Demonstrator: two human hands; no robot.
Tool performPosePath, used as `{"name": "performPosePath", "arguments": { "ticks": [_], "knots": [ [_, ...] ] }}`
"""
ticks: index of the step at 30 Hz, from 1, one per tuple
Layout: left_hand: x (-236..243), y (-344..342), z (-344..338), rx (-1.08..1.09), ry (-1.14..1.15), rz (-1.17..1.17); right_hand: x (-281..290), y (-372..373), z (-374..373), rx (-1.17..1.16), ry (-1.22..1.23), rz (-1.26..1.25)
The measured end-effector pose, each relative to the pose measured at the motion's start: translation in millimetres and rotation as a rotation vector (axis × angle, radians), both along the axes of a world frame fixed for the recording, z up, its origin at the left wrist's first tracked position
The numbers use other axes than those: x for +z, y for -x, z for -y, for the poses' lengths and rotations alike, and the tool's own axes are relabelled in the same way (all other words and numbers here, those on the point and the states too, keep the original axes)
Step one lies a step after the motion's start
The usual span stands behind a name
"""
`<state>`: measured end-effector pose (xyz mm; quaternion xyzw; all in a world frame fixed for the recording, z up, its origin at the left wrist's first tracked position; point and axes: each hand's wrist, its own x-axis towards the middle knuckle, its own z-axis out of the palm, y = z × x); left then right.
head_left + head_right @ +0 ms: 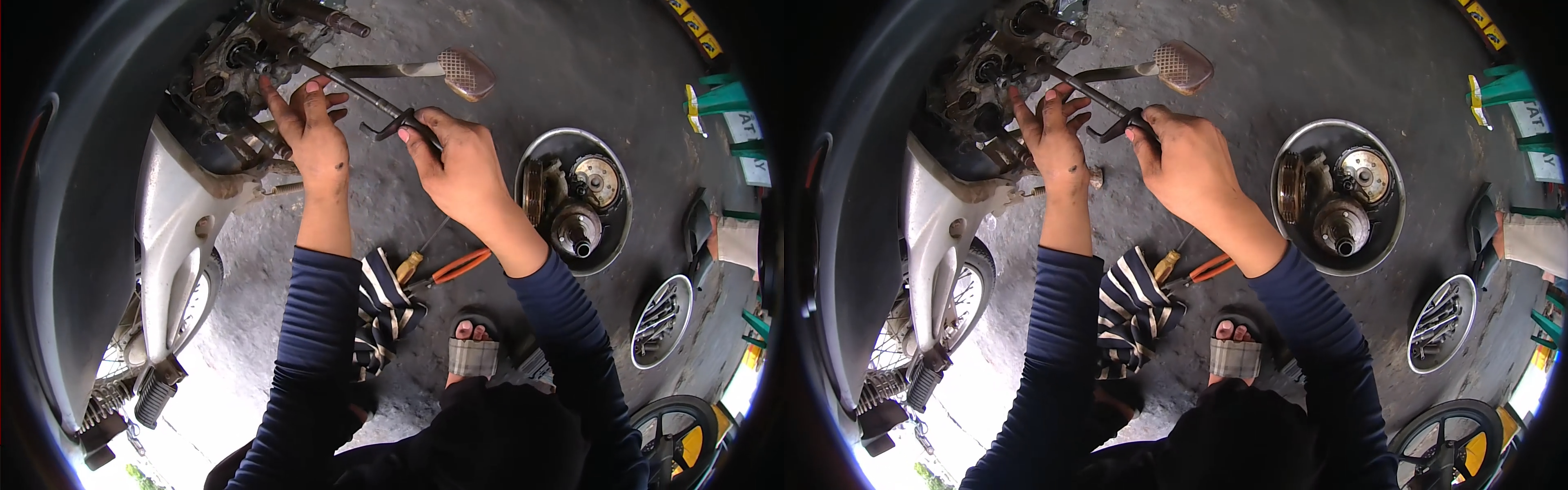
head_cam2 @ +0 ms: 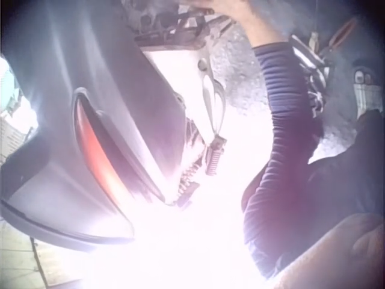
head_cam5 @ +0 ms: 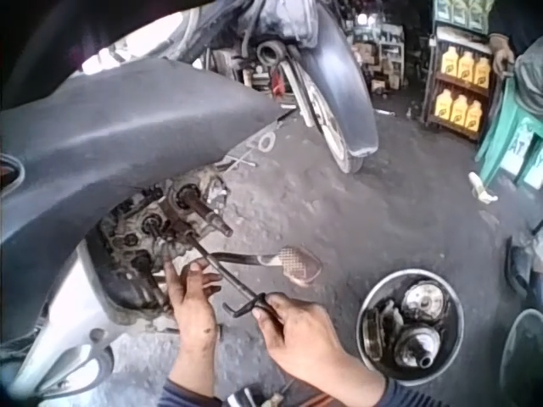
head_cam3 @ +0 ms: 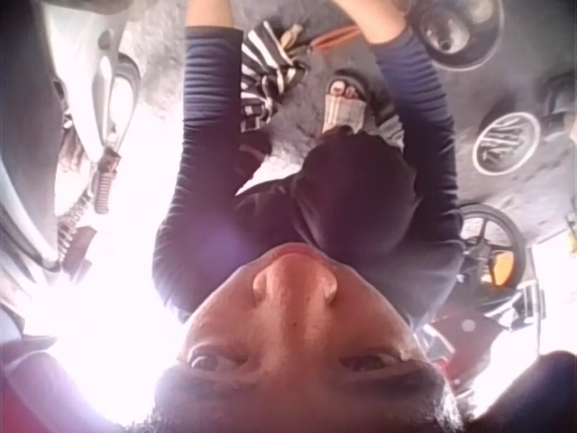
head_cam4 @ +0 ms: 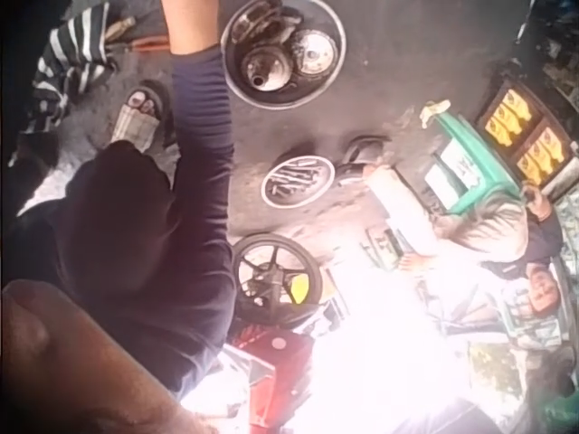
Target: Repairing or maintaining the engine components of a motorcycle.
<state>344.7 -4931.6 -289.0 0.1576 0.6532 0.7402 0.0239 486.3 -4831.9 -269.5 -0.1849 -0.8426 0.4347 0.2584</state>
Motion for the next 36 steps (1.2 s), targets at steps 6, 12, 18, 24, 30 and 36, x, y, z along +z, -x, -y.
{"name": "performPosePath", "arguments": {
  "ticks": [6, 12, 18, 24, 30, 36],
  "knots": [
    [1, 5, 0, 0.012, 0.048, -0.015, -1, 4, -8, 0.021, 0.213, 0.007],
    [0, 3, -4, 0.043, 0.042, -0.08, 0, 6, -9, -0.003, 0.208, 0.013],
    [-2, 8, 0, 0.05, 0.122, -0.127, -3, 23, -4, 0.001, 0.025, -0.076],
    [-3, 19, 5, 0.043, 0.175, -0.159, -6, 30, -4, -0.061, 0.29, -0.059],
    [-6, 19, 3, 0.042, 0.154, -0.162, -5, 28, -9, 0.021, 0.575, 0.047],
    [-4, 22, 1, 0.046, 0.08, -0.133, -7, 28, 0, -0.031, 0.102, -0.17]
  ]
}}
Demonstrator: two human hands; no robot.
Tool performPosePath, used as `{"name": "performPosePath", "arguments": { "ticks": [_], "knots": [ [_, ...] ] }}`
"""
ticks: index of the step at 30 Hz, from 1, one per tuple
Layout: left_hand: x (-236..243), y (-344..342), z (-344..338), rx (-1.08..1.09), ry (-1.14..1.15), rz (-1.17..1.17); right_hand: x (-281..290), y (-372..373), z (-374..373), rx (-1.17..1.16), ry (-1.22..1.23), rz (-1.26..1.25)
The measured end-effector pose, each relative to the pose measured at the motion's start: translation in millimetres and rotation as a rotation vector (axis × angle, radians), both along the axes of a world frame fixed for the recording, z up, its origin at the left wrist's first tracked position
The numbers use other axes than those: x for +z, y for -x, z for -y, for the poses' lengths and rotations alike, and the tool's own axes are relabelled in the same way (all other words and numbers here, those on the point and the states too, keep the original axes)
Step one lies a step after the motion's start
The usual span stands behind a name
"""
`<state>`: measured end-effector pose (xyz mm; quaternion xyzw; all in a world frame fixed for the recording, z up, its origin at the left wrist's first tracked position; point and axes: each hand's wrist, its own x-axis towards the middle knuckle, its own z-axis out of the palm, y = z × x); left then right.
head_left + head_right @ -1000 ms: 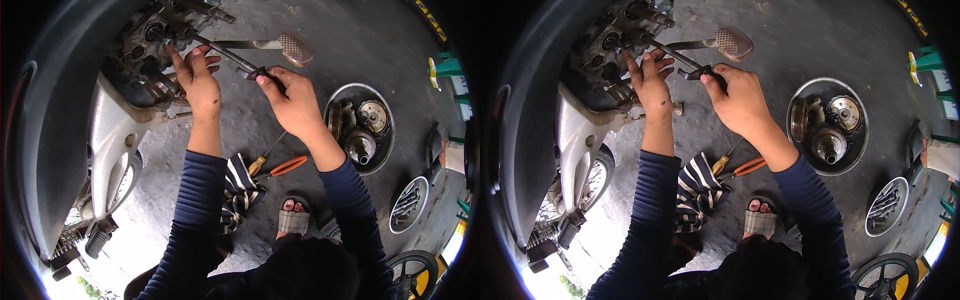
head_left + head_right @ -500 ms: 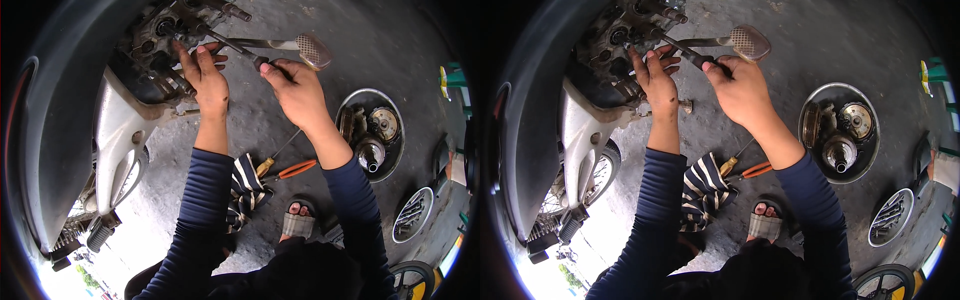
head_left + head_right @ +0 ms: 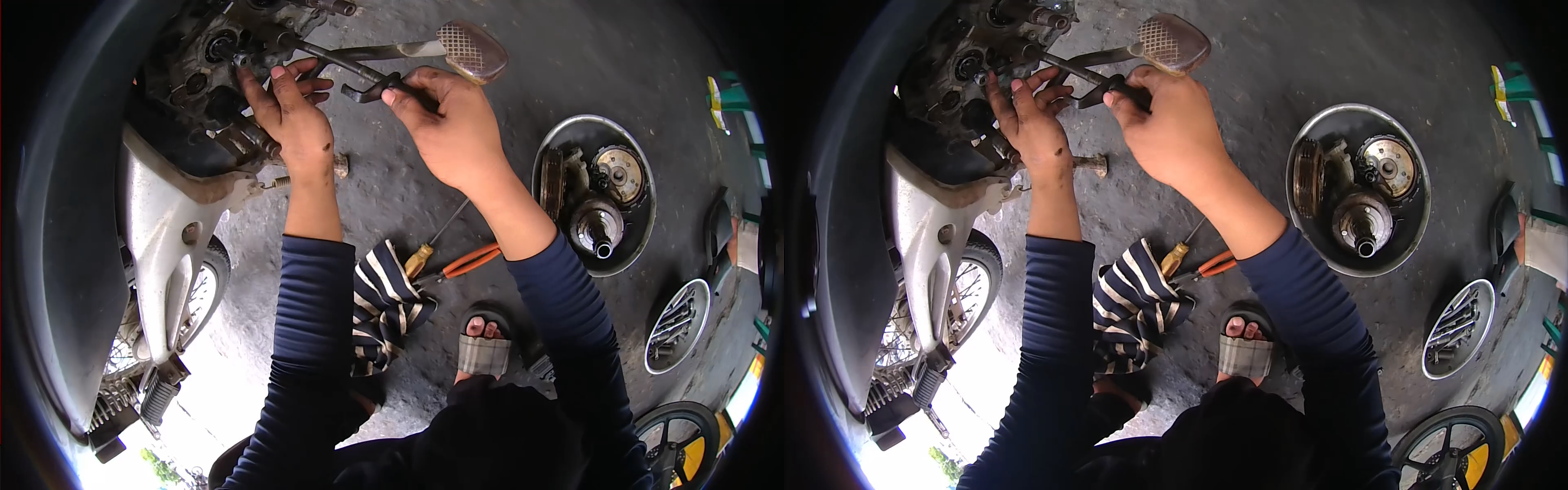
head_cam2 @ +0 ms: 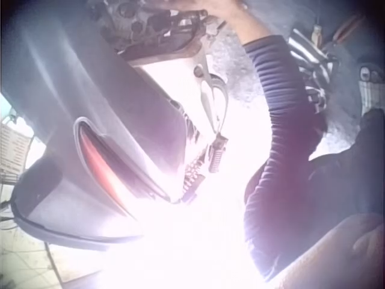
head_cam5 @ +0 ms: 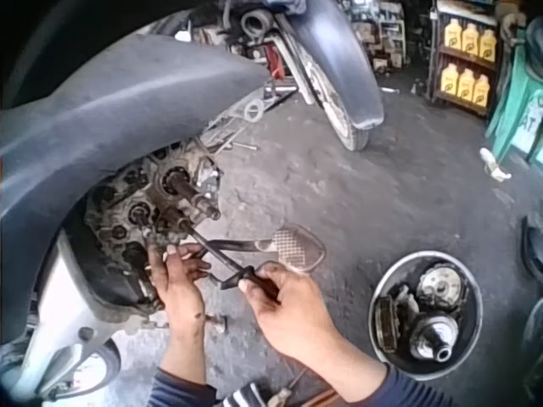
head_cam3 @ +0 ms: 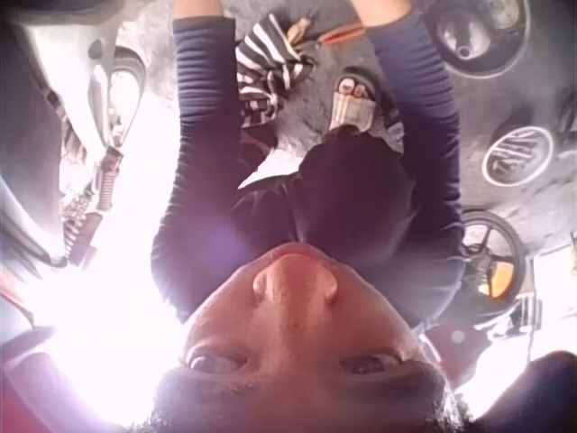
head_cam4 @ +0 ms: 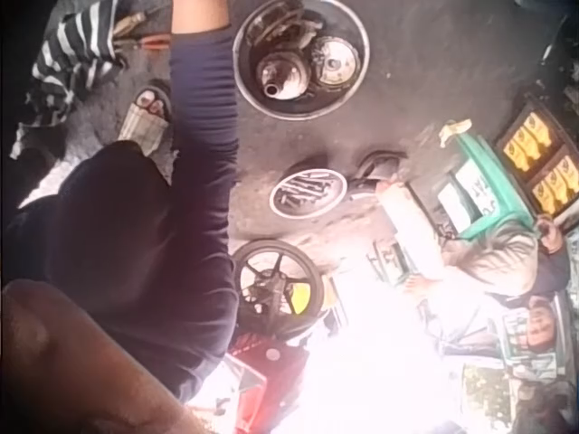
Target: Repairing or maintaining the engine components of a motorcycle.
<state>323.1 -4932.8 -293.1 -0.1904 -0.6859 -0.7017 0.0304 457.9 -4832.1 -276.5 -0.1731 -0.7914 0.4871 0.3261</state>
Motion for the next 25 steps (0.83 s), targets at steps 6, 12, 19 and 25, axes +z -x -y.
{"name": "performPosePath", "arguments": {
  "ticks": [6, 12, 19, 25],
  "knots": [
    [0, -3, 0, 0.002, 0.001, -0.025, 5, -2, 6, 0.059, 0.111, 0.022],
    [5, -9, -7, 0.06, -0.118, 0.013, 5, 28, 11, 0.087, 0.069, -0.006],
    [2, -26, -5, -0.124, -0.36, 0.54, -7, 56, 2, 0.081, 0.258, 0.027],
    [0, -30, -6, -0.235, -0.46, 0.592, -8, 56, 0, 0.058, 0.124, 0.031]
  ]
}}
